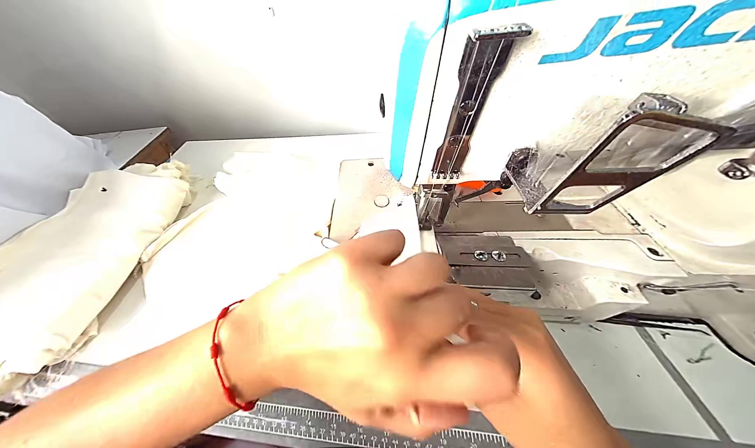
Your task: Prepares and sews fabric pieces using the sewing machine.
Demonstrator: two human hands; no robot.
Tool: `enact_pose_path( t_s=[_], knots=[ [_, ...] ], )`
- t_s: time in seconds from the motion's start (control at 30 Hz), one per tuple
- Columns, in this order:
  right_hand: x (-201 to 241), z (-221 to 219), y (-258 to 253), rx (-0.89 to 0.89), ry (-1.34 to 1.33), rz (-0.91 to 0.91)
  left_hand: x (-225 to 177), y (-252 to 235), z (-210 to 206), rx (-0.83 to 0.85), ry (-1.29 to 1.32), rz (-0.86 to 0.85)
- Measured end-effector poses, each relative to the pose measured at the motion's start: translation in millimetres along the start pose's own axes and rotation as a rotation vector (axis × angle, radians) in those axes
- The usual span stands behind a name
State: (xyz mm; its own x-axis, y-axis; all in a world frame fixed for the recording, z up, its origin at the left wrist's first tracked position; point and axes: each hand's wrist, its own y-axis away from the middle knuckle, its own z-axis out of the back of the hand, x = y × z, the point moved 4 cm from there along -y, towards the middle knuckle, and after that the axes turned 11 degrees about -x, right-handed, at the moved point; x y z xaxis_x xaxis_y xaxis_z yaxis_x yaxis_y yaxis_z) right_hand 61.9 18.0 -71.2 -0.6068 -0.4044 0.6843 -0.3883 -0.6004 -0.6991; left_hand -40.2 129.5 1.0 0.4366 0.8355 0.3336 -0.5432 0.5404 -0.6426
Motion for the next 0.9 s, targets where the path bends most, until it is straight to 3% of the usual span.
enact_pose_path(
  t_s=[0.1,0.17,0.33,0.43,0.53,0.63,0.9],
  knots=[
    [-10,-4,1,-0.006,-0.022,0.023,18,42,-6,0.140,-0.046,0.284],
    [-12,-4,2,-0.004,-0.048,0.004,29,66,4,0.227,-0.147,0.376],
    [-12,-10,4,-0.022,-0.096,-0.026,37,58,48,0.254,-0.437,0.305],
    [-8,-6,2,-0.057,-0.089,-0.024,23,25,43,0.323,-0.186,0.314],
    [-5,-2,5,-0.073,-0.044,-0.015,7,-4,11,0.270,0.070,0.135],
    [-9,-4,7,-0.069,-0.035,-0.009,24,-7,-12,0.287,0.068,0.061],
    [-11,-2,3,-0.075,-0.019,-0.003,32,-5,-4,0.244,0.036,0.053]
  ],
)
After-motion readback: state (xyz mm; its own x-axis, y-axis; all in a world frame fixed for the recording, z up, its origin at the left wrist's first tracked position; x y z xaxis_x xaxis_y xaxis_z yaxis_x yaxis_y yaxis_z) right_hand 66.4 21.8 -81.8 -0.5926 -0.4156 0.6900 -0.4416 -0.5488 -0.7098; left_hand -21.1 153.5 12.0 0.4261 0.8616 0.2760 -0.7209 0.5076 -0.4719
